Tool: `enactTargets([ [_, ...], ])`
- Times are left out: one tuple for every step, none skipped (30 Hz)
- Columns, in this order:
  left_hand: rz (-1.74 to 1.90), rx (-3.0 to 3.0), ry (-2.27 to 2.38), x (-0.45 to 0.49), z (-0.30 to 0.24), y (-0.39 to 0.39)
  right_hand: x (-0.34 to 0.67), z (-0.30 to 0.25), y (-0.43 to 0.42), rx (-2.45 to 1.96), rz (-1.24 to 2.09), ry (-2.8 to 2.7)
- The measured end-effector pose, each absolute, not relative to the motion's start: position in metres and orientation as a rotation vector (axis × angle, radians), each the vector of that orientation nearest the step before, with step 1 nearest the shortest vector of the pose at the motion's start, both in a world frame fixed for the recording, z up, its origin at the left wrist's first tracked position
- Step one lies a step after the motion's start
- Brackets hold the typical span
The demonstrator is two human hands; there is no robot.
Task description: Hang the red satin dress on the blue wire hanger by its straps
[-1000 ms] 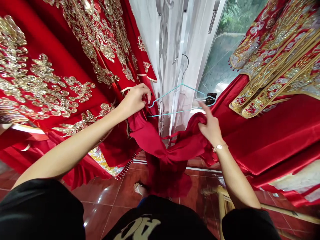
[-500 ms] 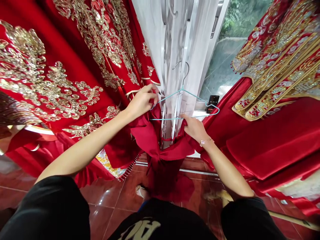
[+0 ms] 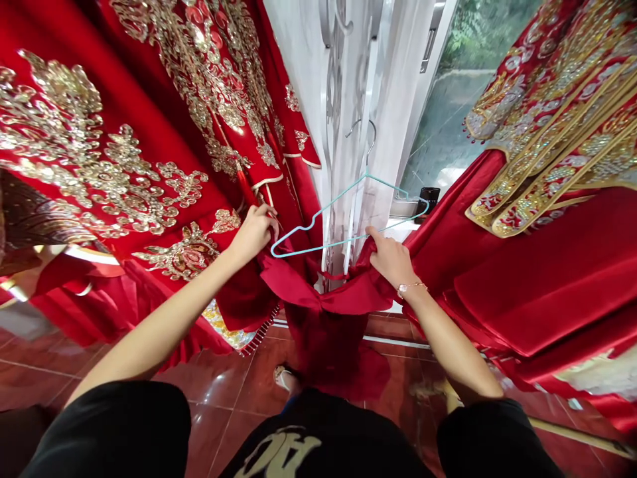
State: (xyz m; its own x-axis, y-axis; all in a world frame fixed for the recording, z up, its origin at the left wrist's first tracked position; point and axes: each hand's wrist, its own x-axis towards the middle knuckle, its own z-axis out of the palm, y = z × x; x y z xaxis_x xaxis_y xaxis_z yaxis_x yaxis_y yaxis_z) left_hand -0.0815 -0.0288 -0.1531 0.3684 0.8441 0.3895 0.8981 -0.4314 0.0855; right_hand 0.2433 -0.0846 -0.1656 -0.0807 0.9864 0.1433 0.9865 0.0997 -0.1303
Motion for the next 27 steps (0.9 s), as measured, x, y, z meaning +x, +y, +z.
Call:
enactTargets([
  [-0.517,-2.442,-1.629,-0.083,-0.164,-0.037,0.241,-0.169,-0.085,-1.985,0.001,-2.172],
  [-0.437,-2.398,-1.674,-0.085,-0.175,-0.046,0.240,-0.173,-0.087,-1.982,0.000,-2.158],
  [-0.336,-2.352,-1.722,-0.087,-0.185,-0.054,0.240,-0.177,-0.088,-1.976,0.000,-2.134],
  [-0.226,-2.311,-1.769,-0.090,-0.193,-0.063,0.241,-0.182,-0.091,-1.968,0.000,-2.095],
  [-0.121,-2.288,-1.806,-0.093,-0.201,-0.070,0.243,-0.187,-0.094,-1.955,0.004,-2.043],
  [-0.038,-2.292,-1.831,-0.097,-0.208,-0.078,0.246,-0.192,-0.098,-1.938,0.009,-1.974],
  [0.011,-2.317,-1.845,-0.100,-0.214,-0.084,0.249,-0.198,-0.102,-1.917,0.021,-1.896],
  [0.028,-2.355,-1.854,-0.103,-0.219,-0.089,0.252,-0.203,-0.108,-1.895,0.033,-1.808],
  [0.022,-2.391,-1.866,-0.106,-0.225,-0.094,0.255,-0.207,-0.114,-1.869,0.048,-1.723],
  [0.002,-2.414,-1.891,-0.108,-0.230,-0.097,0.258,-0.211,-0.120,-1.838,0.060,-1.646],
  [-0.031,-2.433,-1.925,-0.109,-0.236,-0.100,0.260,-0.214,-0.127,-1.805,0.069,-1.581],
  [-0.074,-2.453,-1.967,-0.109,-0.243,-0.102,0.260,-0.217,-0.133,-1.771,0.070,-1.527],
  [-0.126,-2.485,-2.010,-0.109,-0.250,-0.103,0.260,-0.220,-0.140,-1.736,0.067,-1.487],
  [-0.189,-2.517,-2.067,-0.108,-0.257,-0.103,0.259,-0.222,-0.146,-1.703,0.061,-1.455],
  [-0.256,-2.537,-2.132,-0.106,-0.265,-0.104,0.258,-0.224,-0.152,-1.676,0.058,-1.432],
  [-0.311,-2.540,-2.201,-0.103,-0.272,-0.104,0.256,-0.227,-0.158,-1.661,0.059,-1.416],
  [-0.341,-2.526,-2.271,-0.099,-0.279,-0.104,0.255,-0.230,-0.163,-1.654,0.066,-1.410],
  [-0.345,-2.496,-2.335,-0.095,-0.286,-0.105,0.254,-0.233,-0.167,-1.653,0.079,-1.409],
  [-0.332,-2.469,-2.378,-0.090,-0.292,-0.107,0.253,-0.236,-0.171,-1.651,0.093,-1.413],
  [-0.309,-2.456,-2.399,-0.085,-0.298,-0.110,0.252,-0.239,-0.175,-1.643,0.103,-1.418],
  [-0.275,-2.467,-2.401,-0.080,-0.304,-0.113,0.252,-0.241,-0.177,-1.625,0.109,-1.424],
  [-0.237,-2.492,-2.400,-0.076,-0.310,-0.117,0.251,-0.243,-0.180,-1.599,0.104,-1.425],
  [-0.185,-2.528,-2.403,-0.073,-0.316,-0.122,0.251,-0.244,-0.183,-1.567,0.090,-1.423],
  [-0.112,-2.580,-2.411,-0.071,-0.323,-0.127,0.251,-0.245,-0.186,-1.534,0.073,-1.421],
  [-0.015,-2.646,-2.431,-0.069,-0.329,-0.131,0.250,-0.245,-0.189,-1.507,0.055,-1.420],
  [0.101,-2.715,-2.462,-0.068,-0.336,-0.135,0.250,-0.245,-0.193,-1.489,0.037,-1.421],
  [0.224,-2.777,-2.504,-0.067,-0.343,-0.138,0.249,-0.245,-0.196,-1.478,0.015,-1.421],
])
